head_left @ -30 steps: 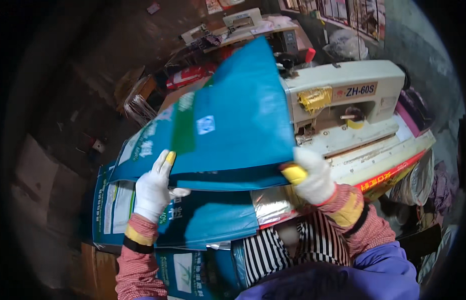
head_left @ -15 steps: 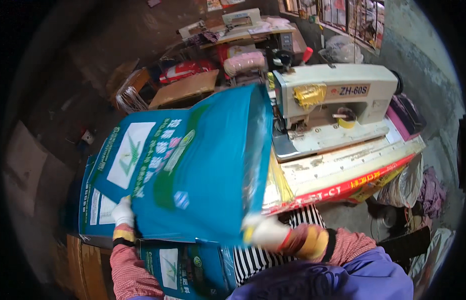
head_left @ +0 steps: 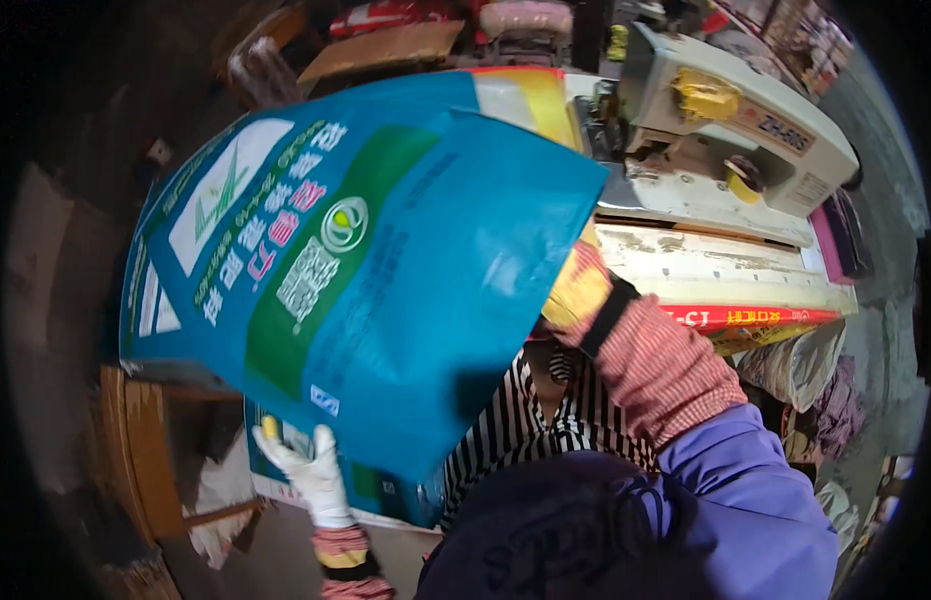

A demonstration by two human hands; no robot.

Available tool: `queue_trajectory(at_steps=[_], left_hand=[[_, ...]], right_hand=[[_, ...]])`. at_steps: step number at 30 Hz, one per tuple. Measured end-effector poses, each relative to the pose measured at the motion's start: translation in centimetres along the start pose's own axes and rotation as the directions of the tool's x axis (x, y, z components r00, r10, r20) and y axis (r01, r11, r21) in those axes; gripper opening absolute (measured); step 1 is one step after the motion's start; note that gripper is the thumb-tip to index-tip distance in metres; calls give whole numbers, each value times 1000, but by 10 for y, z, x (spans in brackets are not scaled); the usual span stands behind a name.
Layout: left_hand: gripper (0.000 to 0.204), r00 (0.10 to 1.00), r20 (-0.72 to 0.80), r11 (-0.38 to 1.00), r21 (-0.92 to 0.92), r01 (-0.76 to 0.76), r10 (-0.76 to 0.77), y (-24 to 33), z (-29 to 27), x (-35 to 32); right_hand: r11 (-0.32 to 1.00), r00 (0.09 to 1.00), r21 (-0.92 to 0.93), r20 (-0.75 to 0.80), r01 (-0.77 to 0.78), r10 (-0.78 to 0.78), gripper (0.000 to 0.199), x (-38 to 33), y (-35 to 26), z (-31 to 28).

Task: Sealing large plastic fertilizer bags using an industrial sealing machine.

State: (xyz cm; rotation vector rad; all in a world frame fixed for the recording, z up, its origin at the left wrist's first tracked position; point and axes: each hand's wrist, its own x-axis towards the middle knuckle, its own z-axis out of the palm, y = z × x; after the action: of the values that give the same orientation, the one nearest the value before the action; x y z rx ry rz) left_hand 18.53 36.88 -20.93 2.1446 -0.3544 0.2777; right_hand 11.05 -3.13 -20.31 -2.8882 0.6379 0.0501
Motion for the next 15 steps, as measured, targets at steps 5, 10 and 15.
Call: queue_trajectory(at_steps=[5,10,15], left_hand=[[38,854,360,773,-387,502,-375,22,28,-67],[23,780,551,334,-705,625,-297,57,41,-61],[30,769,470,420,-650,633,-433,72,-12,-58]], right_hand=[[980,962,-14,-191,196,-195,23,-24,11,6],[860,769,30,-465,509,-438,23,-49,15,-16],[929,865,99,-410,358,-289,24,-40,-1,-26]])
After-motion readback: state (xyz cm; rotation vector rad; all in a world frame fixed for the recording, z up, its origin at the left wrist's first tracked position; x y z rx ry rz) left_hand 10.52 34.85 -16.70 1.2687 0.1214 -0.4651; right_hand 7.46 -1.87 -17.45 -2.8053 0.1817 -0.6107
